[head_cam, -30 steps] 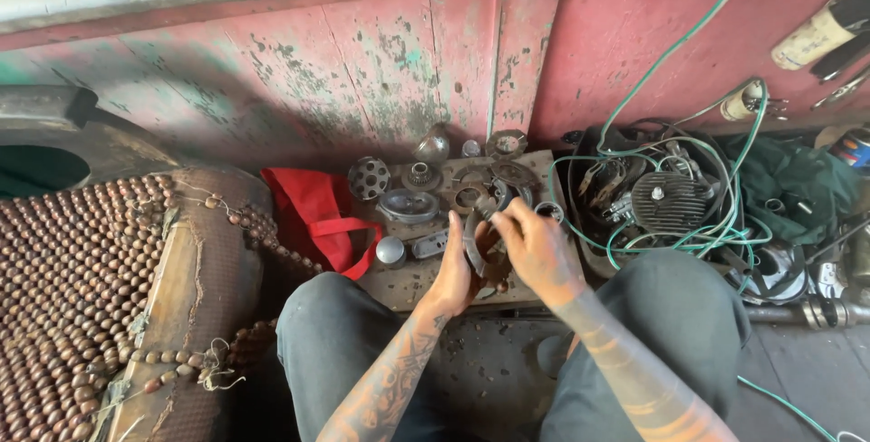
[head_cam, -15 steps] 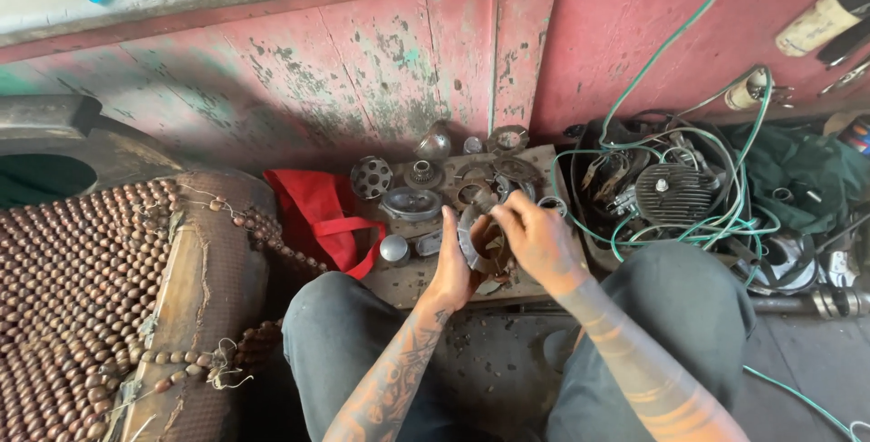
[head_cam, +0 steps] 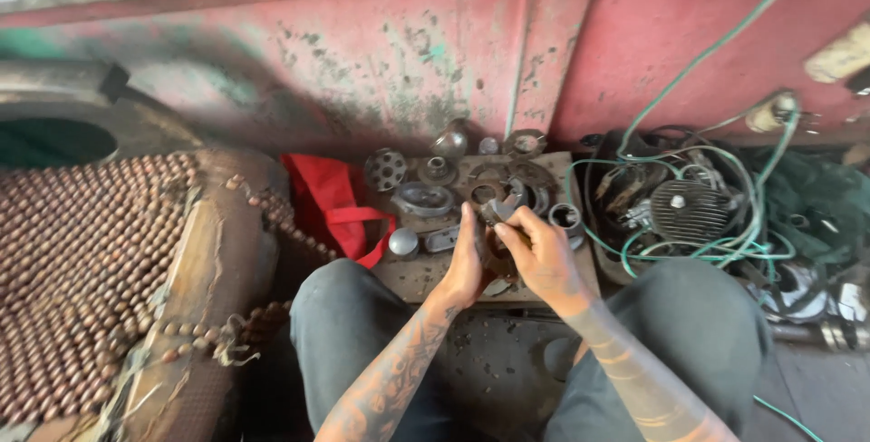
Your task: The person sits on the floor and uses a wire brush to scrub a cylindrical metal part, rotating it to clean different sections. They then switch to a different metal component with a central hole and continue scrubbing the inner and outer surfaces with the brush.
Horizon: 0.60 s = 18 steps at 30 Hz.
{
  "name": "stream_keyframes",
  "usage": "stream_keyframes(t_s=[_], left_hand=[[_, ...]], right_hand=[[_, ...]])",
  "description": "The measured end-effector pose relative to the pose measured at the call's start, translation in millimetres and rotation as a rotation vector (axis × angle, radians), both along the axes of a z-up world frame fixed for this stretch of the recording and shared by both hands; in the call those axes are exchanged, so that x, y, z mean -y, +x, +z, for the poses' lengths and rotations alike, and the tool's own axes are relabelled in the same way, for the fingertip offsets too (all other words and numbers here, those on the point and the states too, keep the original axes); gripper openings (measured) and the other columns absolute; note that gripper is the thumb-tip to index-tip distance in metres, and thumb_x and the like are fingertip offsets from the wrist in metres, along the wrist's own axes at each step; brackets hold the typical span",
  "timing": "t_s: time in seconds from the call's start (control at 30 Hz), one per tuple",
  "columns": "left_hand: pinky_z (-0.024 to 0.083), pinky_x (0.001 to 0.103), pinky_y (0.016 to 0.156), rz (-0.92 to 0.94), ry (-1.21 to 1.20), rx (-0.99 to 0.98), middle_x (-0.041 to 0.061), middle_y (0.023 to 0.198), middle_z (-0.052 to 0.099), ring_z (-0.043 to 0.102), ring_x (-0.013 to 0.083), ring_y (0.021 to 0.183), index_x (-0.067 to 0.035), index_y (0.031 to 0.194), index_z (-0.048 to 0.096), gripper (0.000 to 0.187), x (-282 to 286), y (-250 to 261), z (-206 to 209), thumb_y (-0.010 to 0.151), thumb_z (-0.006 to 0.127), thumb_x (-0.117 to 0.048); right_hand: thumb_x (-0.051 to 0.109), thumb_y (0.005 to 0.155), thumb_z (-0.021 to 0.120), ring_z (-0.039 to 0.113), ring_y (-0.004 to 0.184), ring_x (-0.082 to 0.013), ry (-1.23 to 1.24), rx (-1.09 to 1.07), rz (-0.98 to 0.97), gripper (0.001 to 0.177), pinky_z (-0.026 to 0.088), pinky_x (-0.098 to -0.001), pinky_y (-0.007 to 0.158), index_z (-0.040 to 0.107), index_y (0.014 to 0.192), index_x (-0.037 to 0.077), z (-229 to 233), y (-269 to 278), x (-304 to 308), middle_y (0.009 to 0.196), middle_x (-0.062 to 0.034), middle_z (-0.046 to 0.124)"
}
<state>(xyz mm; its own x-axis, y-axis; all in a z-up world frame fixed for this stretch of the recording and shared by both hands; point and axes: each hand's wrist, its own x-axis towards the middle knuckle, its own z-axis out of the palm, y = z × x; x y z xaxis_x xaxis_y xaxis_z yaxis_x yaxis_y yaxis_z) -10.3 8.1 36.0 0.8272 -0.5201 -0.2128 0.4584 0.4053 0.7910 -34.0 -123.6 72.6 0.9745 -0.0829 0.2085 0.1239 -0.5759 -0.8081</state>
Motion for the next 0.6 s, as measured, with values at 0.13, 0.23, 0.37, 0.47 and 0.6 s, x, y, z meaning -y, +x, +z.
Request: stream_keyframes(t_s=[0.13,0.23,0.37,0.47,0.6], left_hand=[[0.017,0.059,0.125,0.033,0.07,-0.054,0.025,0.17,0.012,0.014,0.0454,0.155,0.004,0.163,0.008,0.112,-7.9,-23.0,68.4,0.094,0.013,-0.084],[0.034,0.052,0.112,0.068,0.025,-0.04,0.02,0.161,0.031,0.036,0.0387,0.141,-0.001,0.16,0.026,0.101,0.0,-8.7,16.9,0.1,0.019,-0.082],[0.057,0.042,0.082,-0.002,-0.017,0.031,0.002,0.138,0.062,0.067,0.0259,0.092,-0.019,0.152,0.052,0.088,7.8,13.9,-44.3,0.106,0.016,-0.084],[0.039,0.049,0.117,0.007,0.039,0.0,0.016,0.164,0.036,0.041,0.034,0.146,-0.005,0.164,0.027,0.1,-1.1,-9.5,19.6,0.101,0.019,-0.081],[0.036,0.05,0.119,0.061,0.037,-0.031,0.016,0.162,0.039,0.042,0.0307,0.147,-0.008,0.165,0.026,0.096,-6.4,-14.2,44.6,0.1,0.023,-0.079]], right_hand=[[0.033,0.1,0.066,0.073,0.074,-0.0325,-0.138,-0.032,-0.012,0.019,0.054,-0.0448,0.07,0.068,0.092,0.017,-5.9,6.4,8.4,0.067,-0.0129,0.071],[0.029,0.102,0.066,0.07,0.07,-0.0283,-0.079,-0.02,-0.003,0.017,0.054,-0.0424,0.07,0.067,0.094,0.014,-12.0,4.5,1.4,0.067,-0.0141,0.07],[0.033,0.102,0.066,0.074,0.085,-0.0323,-0.13,-0.02,-0.01,0.018,0.054,-0.0465,0.076,0.07,0.097,0.016,3.7,6.1,-3.2,0.079,-0.0138,0.074],[0.026,0.106,0.064,0.073,0.078,-0.0305,-0.042,-0.043,-0.028,0.021,0.054,-0.0467,0.078,0.07,0.096,0.009,-0.5,4.4,5.1,0.08,-0.017,0.075],[0.027,0.102,0.069,0.074,0.082,-0.0224,0.007,-0.045,0.021,0.018,0.055,-0.0416,0.077,0.07,0.095,0.01,-14.8,4.8,1.3,0.08,-0.0144,0.076]])
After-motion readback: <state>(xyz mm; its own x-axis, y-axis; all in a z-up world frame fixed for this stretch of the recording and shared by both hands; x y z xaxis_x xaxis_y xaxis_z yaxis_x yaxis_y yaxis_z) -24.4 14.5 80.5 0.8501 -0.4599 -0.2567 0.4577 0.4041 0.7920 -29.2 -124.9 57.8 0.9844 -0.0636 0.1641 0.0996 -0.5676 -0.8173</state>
